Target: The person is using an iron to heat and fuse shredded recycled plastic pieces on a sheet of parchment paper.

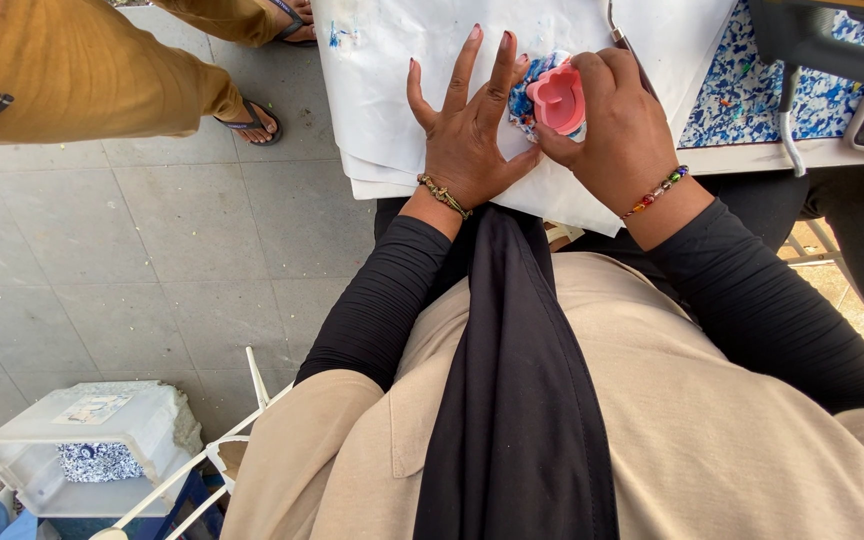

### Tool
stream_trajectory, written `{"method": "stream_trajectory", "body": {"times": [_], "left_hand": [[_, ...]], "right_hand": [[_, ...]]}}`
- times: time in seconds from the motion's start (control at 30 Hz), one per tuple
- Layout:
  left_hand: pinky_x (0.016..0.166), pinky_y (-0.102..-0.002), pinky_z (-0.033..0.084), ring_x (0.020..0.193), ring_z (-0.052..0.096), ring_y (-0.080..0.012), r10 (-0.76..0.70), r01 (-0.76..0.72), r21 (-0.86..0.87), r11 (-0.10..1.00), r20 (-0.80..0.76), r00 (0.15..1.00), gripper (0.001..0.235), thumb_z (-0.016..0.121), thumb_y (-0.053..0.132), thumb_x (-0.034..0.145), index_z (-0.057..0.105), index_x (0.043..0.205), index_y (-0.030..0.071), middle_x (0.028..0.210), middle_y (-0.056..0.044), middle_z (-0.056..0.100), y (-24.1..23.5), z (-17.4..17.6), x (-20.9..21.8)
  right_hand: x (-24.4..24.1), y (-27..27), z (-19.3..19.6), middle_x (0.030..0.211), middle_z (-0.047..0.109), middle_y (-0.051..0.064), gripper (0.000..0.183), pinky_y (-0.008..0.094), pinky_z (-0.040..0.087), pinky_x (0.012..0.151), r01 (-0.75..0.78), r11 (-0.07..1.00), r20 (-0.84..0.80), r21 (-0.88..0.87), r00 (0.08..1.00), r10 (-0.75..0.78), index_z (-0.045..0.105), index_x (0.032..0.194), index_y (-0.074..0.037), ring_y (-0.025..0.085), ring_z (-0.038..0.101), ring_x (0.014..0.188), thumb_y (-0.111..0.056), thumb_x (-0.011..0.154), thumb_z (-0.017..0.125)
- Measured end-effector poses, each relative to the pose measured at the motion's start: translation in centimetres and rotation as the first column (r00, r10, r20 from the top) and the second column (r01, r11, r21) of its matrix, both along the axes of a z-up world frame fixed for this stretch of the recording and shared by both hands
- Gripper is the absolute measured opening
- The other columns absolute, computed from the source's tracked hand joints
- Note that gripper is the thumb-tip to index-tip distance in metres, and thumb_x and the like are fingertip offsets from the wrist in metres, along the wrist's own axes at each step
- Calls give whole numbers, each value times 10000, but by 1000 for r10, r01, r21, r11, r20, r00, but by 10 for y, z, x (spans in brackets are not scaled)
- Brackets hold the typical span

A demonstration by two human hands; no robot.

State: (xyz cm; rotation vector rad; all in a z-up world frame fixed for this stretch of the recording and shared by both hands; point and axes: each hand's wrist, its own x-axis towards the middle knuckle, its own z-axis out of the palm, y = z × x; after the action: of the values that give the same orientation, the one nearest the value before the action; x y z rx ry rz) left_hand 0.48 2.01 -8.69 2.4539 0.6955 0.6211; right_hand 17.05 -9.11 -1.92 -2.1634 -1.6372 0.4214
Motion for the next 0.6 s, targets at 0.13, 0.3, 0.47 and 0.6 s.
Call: {"method": "stream_trajectory", "body": {"times": [0.13, 0.3, 0.47, 0.6], "left_hand": [[1241, -672, -103, 1613, 125, -146, 6, -6, -2, 1000, 7, 1000, 1258, 867, 504, 822, -20, 1674, 238, 1456, 150, 614, -1, 3, 0], [1240, -660, -115, 1612, 120, -165, 9, -9, 4, 1000, 11, 1000, 1261, 862, 504, 814, -26, 1669, 239, 1453, 143, 621, -1, 0, -2], [1266, -658, -107, 1633, 14, -254, 36, -36, 27, 999, 23, 999, 1283, 879, 584, 805, 8, 1695, 273, 1667, 31, 272, -2, -7, -2], [1253, -690, -138, 1612, -102, -366, 64, -64, 3, 998, -13, 998, 1274, 902, 631, 731, 121, 1674, 275, 1744, -98, -84, -1, -10, -1]], "right_hand": [[1, -1, 2, 1271, 551, 205, 619, 425, 569, 893, 18, 1000, -30, -8, 999, -18, 550, 1348, 35, 378, 652, 1078, -214, 901, 899], [3, -4, -1, 1288, 542, 195, 561, 390, 594, 908, -7, 998, -38, 65, 999, 10, 558, 1305, 39, 356, 667, 1080, -174, 917, 901], [1, 0, 11, 1311, 542, 211, 622, 392, 582, 858, 21, 999, -59, -32, 998, -23, 567, 1359, 32, 357, 665, 1062, -208, 903, 915], [1, -1, 14, 1345, 531, 208, 739, 415, 545, 990, -28, 1000, 8, 3, 1000, 28, 550, 1389, 31, 379, 594, 1210, -252, 842, 957]]}}
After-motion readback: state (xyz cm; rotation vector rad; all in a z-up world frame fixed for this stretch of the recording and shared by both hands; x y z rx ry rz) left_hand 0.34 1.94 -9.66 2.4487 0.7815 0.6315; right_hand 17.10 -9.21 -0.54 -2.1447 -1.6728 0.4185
